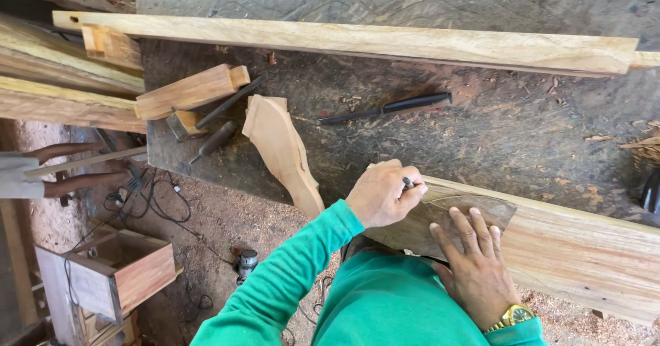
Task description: The person places a curved wooden template onto a rectangular plank of wood on a workbench. They use a pen to trace the outline of the template onto the plank, then lift the template to reveal the marked shape.
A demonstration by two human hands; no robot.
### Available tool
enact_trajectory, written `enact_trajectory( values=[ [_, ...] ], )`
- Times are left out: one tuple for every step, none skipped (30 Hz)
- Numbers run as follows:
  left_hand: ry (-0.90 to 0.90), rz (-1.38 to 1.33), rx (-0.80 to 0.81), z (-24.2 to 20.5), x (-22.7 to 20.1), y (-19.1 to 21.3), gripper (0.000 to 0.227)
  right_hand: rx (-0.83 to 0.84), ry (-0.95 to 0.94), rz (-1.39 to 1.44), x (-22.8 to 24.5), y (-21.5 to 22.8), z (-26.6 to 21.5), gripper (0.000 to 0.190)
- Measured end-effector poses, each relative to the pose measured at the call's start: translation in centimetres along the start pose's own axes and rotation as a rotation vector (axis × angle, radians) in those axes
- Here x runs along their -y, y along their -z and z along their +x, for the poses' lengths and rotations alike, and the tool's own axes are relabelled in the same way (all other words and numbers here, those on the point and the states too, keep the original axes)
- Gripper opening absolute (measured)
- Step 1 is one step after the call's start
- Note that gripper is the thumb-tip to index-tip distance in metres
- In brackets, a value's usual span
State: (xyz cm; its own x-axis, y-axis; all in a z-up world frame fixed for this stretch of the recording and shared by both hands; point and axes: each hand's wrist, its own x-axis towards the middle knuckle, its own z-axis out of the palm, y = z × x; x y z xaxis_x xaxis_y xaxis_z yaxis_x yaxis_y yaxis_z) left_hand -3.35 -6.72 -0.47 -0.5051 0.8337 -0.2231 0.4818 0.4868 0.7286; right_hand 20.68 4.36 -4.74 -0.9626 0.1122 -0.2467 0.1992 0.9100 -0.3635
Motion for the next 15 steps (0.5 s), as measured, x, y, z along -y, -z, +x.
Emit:
enact_trajectory(
  values=[
    [0.01,-0.009,0.003,-0.1,0.3,0.1,0.016,0.004,-0.005,-0.001,0.0,0.0,0.0,0.083],
    [0.016,-0.006,0.001,-0.5,0.6,0.4,0.016,0.004,0.001,0.002,0.0,-0.1,0.0,0.083],
    [0.004,-0.019,-0.04,-0.8,0.9,0.7,0.013,0.0,-0.005,0.006,-0.1,-0.1,0.0,0.084],
    [-0.01,-0.031,-0.08,-1.1,1.2,1.0,0.01,-0.005,-0.013,0.009,0.0,-0.1,0.0,0.084],
    [-0.007,-0.027,-0.08,-1.6,1.5,1.2,0.01,-0.006,-0.01,0.013,0.1,0.0,0.0,0.084],
    [0.048,-0.059,-0.091,-2.1,1.7,1.5,0.009,-0.012,-0.012,0.017,0.1,0.1,0.0,0.083],
    [0.103,-0.092,-0.102,-2.5,2.0,1.7,0.008,-0.019,-0.015,0.022,0.2,0.3,0.1,0.083],
    [0.106,-0.091,-0.105,-2.9,2.0,1.9,0.008,-0.018,-0.011,0.023,0.2,0.3,0.1,0.083],
    [0.129,-0.106,-0.118,-3.4,2.0,2.1,0.007,-0.013,-0.012,0.024,0.2,0.4,0.1,0.082],
    [0.153,-0.123,-0.131,-3.8,1.9,2.2,0.006,-0.007,-0.014,0.025,0.2,0.5,0.1,0.082],
    [0.156,-0.123,-0.134,-4.2,2.3,2.2,0.006,-0.005,-0.01,0.025,0.1,0.2,0.1,0.082],
    [0.173,-0.131,-0.137,-4.7,2.6,2.2,0.006,0.022,-0.016,0.016,-0.1,0.0,0.1,0.08],
    [0.189,-0.138,-0.139,-5.2,3.0,2.3,0.007,0.049,-0.022,0.006,-0.2,-0.3,0.1,0.079],
    [0.193,-0.136,-0.141,-5.5,3.1,2.5,0.007,0.05,-0.018,0.008,-0.1,-0.1,0.0,0.079],
    [0.189,-0.145,-0.157,-5.8,3.2,2.8,0.006,0.027,-0.012,0.007,0.0,0.0,0.0,0.079]
  ],
)
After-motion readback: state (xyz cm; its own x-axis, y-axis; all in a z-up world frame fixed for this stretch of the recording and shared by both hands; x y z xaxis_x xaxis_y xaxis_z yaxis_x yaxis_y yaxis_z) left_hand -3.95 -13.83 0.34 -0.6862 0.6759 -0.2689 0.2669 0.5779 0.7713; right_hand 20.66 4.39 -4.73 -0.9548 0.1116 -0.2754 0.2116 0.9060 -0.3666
